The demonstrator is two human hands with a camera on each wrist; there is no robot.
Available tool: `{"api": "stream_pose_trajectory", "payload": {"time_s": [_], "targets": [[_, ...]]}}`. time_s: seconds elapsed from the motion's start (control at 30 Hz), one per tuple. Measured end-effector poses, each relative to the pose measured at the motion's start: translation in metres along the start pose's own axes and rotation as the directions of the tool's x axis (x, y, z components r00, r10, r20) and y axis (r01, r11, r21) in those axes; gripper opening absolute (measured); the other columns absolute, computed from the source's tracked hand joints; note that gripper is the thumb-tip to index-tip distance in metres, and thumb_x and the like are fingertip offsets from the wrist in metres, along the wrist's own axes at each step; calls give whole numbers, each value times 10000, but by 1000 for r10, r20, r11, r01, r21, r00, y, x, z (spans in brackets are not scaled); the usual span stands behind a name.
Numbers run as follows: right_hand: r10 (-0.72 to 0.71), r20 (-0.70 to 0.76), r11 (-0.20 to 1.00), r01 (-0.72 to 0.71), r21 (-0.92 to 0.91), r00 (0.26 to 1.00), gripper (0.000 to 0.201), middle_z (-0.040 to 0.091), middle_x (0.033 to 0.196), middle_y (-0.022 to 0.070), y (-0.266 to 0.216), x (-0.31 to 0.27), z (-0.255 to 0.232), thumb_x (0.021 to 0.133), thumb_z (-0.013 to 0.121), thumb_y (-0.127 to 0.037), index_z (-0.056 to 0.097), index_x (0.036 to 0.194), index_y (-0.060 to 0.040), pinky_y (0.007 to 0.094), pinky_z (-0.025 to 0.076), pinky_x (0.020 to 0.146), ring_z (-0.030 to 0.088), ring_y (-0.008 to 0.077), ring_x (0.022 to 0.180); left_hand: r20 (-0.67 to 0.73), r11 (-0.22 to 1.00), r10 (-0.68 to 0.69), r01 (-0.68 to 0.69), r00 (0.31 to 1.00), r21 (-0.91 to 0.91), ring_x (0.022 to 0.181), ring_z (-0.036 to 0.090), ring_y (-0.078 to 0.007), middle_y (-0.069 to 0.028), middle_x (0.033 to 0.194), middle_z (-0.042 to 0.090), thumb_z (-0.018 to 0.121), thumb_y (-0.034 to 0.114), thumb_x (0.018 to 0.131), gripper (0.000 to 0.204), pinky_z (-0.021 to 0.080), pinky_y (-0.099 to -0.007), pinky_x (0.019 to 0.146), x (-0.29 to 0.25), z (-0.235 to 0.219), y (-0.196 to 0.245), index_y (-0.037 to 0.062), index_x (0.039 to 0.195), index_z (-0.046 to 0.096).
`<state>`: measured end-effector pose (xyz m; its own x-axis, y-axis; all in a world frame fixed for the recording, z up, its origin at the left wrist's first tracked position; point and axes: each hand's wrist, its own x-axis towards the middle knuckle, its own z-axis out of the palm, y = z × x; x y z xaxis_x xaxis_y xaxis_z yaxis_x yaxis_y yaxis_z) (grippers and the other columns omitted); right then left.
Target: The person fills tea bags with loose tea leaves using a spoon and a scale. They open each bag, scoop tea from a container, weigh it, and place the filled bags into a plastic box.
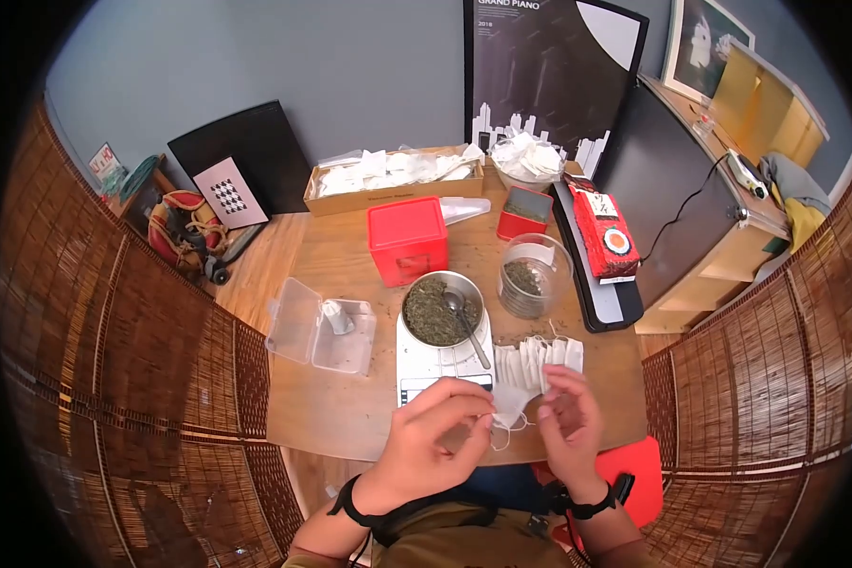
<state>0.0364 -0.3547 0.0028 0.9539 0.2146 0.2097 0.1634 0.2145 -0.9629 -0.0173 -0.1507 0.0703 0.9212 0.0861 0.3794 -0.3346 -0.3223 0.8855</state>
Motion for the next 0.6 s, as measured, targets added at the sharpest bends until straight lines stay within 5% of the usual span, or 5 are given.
{"api": "stream_pose_trajectory", "payload": {"time_s": [0.07,0.13,0.23,0.43,0.6], "targets": [[-189,-2,961,185,-206,982,376,548,1480,157,-4,2,-17,933,681,86,645,1294,-13,274,510,915,579,131,993,6,995,60,-60,998,84,870,757,-221,-146,1075,741,755,-68,898,125,626,-333,737,1,5,4,-39,1020,767],[-230,42,950,234,-207,972,347,648,1328,132,-18,5,-21,907,764,30,677,1240,-17,284,525,846,620,148,950,19,979,117,-119,993,165,851,750,-243,-142,1046,739,766,-65,873,137,614,-346,737,0,10,4,-33,1006,763],[-231,372,818,386,-426,899,223,722,977,108,-55,18,-4,859,860,-24,745,1050,-25,319,557,709,687,222,822,44,962,182,-187,982,197,844,737,-273,-145,1052,728,777,-55,867,156,609,-347,739,0,15,-1,-25,1019,760],[-118,356,863,273,-425,927,179,753,982,107,-37,10,-3,885,819,15,745,1043,-19,311,566,701,699,211,779,67,954,216,-226,974,200,850,730,-257,-141,1044,709,794,-43,868,163,610,-342,735,-2,21,-4,-27,1022,742],[-164,264,876,263,-405,951,181,780,1038,125,-27,1,2,885,817,37,742,1044,-7,304,578,705,728,205,806,-68,997,-46,50,997,64,810,724,-178,-126,957,681,792,-61,880,116,599,-291,683,-11,28,-2,-22,946,704]]}}
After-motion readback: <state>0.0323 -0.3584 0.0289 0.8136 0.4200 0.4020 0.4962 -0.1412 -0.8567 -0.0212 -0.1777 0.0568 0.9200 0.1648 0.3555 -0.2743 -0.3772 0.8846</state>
